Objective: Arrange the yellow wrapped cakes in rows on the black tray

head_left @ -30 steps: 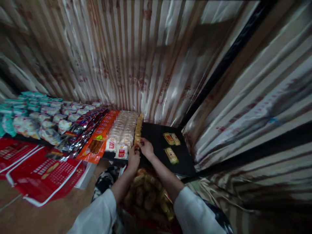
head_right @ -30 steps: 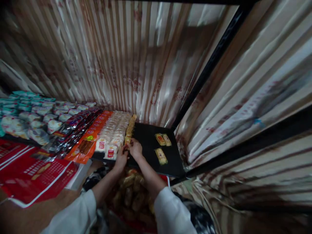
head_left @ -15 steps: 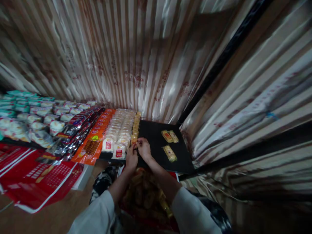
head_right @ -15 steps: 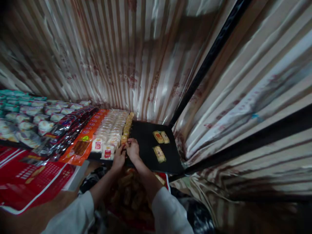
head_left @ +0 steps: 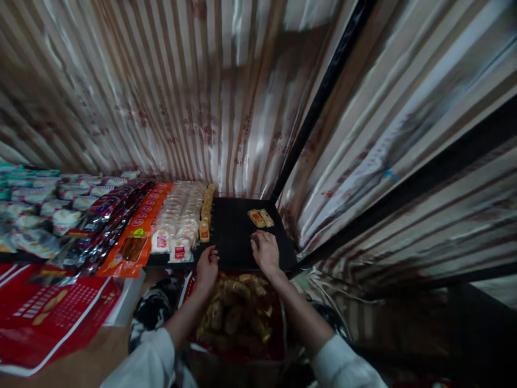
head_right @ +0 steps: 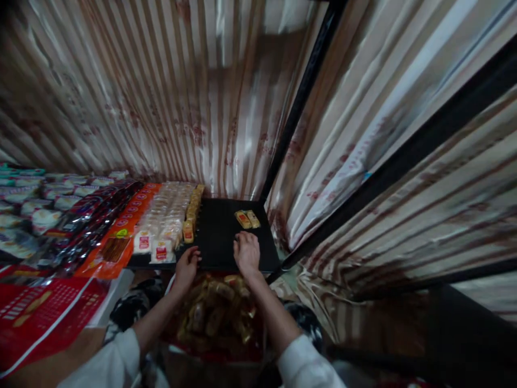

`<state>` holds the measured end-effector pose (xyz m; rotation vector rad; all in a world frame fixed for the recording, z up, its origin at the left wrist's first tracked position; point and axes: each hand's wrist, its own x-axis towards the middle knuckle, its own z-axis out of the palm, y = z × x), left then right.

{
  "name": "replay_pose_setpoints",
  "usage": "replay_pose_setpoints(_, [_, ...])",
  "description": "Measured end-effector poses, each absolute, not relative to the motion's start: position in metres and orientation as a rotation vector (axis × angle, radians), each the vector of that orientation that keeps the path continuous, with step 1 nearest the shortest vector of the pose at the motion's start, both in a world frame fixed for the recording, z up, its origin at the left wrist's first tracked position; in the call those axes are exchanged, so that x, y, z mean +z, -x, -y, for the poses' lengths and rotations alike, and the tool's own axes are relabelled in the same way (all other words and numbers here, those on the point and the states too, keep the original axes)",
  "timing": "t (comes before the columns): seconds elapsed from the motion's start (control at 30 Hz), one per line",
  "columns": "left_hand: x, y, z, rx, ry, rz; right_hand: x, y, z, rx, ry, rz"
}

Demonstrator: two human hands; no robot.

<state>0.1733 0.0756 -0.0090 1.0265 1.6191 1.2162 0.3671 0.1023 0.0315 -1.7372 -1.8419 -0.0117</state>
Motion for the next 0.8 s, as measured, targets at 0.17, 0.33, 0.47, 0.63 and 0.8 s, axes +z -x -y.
replay_pose_setpoints(0.17, [-0.005, -0.205, -0.067, 1.103, -1.056, -1.557, 0.025, -0.400, -0.079, 0.099, 1.955, 1.875])
replay_pose_setpoints(0.33, [-0.006, -0.228, -0.062, 0.942, -1.072, -1.549, 0.019, -0.393, -0.071, 0.361, 1.819, 1.812])
replay_pose_setpoints(0.47, [0.000, -0.234, -0.060, 0.938, -1.017, -1.541, 0.021, -0.380, -0.072, 0.885, 1.712, 1.424])
replay_pose_setpoints(0.63, [0.024, -0.236, -0.057, 1.021, -0.789, -1.381, 0.030, -0.366, -0.063, 1.596, 1.353, 0.763])
replay_pose_setpoints(0.8, [0.042, -0.230, -0.054, 1.139, -0.623, -1.291, 0.042, -0.360, -0.055, 1.895, 1.160, 0.467])
